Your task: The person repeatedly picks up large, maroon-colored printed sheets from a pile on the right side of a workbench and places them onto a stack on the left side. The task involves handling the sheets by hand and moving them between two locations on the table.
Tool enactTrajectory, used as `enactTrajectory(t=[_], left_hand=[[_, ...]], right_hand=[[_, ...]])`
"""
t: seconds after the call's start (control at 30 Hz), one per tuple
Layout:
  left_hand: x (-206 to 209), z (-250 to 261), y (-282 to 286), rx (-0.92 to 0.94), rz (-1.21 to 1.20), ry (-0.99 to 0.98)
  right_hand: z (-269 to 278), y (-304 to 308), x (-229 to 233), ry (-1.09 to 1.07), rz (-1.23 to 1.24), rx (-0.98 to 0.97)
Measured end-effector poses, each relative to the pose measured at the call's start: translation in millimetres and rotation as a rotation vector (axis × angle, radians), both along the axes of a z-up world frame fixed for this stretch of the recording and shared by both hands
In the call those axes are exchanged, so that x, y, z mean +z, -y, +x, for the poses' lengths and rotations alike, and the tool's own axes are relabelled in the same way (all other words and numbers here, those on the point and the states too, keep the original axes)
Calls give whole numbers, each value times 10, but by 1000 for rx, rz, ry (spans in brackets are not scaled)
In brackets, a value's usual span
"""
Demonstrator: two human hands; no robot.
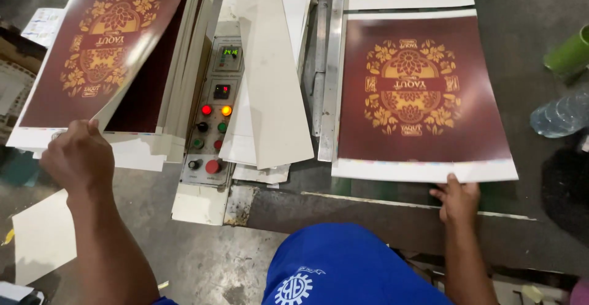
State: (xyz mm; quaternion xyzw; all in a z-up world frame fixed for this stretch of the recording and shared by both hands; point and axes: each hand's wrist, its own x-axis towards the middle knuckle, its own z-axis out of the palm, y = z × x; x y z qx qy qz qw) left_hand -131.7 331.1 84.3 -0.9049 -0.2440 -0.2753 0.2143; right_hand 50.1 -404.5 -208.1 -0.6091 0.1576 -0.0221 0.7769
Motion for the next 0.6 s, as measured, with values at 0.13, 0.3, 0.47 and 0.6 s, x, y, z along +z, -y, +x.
enactTrajectory(t=[0.13, 0.3, 0.47, 0.6], left_hand=[[-57, -40, 161, -20, 161, 89], [-298, -34, 1005, -376, -240, 143], [-904, 216, 2270, -738, -786, 176], [-716, 452, 3403, -953, -760, 200]], right_hand=[[483, -70, 99, -27, 151, 29], [213, -277, 574, -152, -74, -60], [-217, -762, 591, -113, -134, 209], [-664, -1555, 1180, 44, -227, 833]])
